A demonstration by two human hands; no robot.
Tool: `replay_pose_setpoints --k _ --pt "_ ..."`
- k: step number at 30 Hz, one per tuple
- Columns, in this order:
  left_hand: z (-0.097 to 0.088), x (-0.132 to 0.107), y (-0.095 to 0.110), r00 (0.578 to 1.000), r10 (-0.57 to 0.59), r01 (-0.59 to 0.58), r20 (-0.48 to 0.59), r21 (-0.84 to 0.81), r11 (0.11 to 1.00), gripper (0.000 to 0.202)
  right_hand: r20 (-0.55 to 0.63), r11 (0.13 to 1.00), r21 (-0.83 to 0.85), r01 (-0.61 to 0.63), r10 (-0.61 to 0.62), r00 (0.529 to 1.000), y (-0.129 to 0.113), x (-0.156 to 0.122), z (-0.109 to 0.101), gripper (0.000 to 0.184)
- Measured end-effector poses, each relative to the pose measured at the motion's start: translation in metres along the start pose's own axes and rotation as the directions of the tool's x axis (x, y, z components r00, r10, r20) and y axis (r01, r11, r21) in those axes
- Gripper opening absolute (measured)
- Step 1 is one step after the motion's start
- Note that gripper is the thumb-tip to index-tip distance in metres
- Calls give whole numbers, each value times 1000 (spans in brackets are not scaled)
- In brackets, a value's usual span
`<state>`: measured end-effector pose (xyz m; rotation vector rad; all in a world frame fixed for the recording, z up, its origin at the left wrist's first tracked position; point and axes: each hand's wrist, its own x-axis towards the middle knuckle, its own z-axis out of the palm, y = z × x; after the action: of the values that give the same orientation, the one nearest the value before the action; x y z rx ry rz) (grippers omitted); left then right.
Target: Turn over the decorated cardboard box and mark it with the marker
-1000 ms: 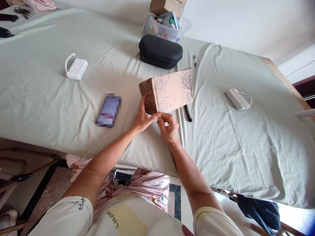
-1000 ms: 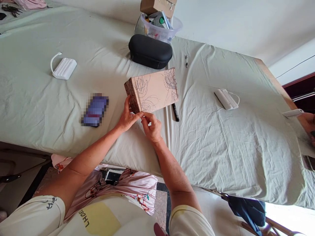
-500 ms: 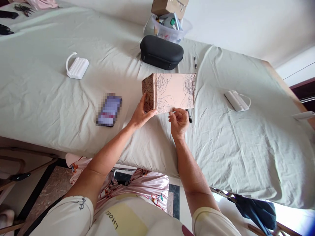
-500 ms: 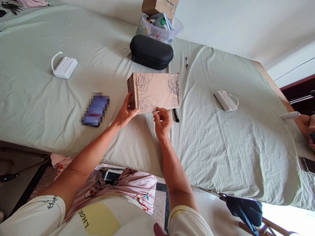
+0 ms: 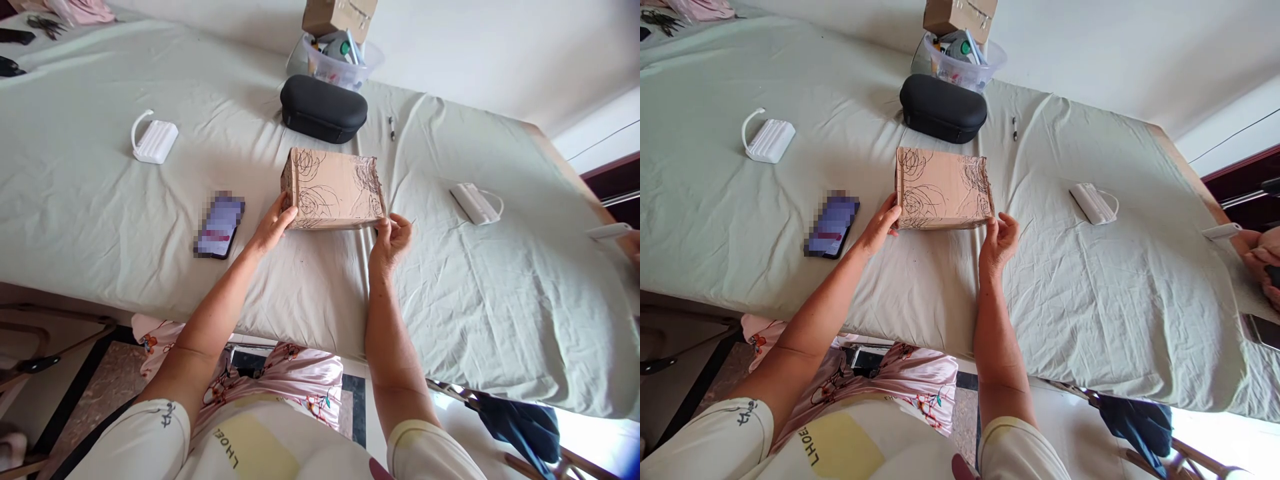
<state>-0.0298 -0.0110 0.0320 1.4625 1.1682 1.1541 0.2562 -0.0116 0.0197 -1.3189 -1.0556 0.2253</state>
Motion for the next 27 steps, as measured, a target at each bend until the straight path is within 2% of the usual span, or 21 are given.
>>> replay_pose_setpoints --k 3,6,9,12,17,19,22,27 --pt "1 1 6 999 40 -39 20 -43 998 81 23 999 50 -6 5 1000 -1 -2 4 51" --pt "3 2 9 991 128 -128 -26 -30 991 89 9 998 67 10 -10 1000 -7 -5 6 53" --pt "4 2 4 993 79 -79 -85 10 997 99 13 996 84 15 -17 1000 -11 -8 8 55" --pt "4 3 -4 990 42 -36 -136 51 998 101 37 997 72 27 -29 999 -11 -10 10 54" --pt "3 4 -11 981 81 -67 -179 84 994 101 91 996 83 12 -20 996 -2 -10 12 44" --pt "3 4 -11 975 116 -100 -188 91 991 97 129 997 75 -10 0 992 2 -11 12 38" --pt "2 5 -9 975 154 -136 -159 116 984 82 180 998 53 -35 25 983 6 -13 13 33" --pt "2 6 -9 982 127 -88 -141 255 963 62 193 999 26 -34 29 981 11 -13 15 33"
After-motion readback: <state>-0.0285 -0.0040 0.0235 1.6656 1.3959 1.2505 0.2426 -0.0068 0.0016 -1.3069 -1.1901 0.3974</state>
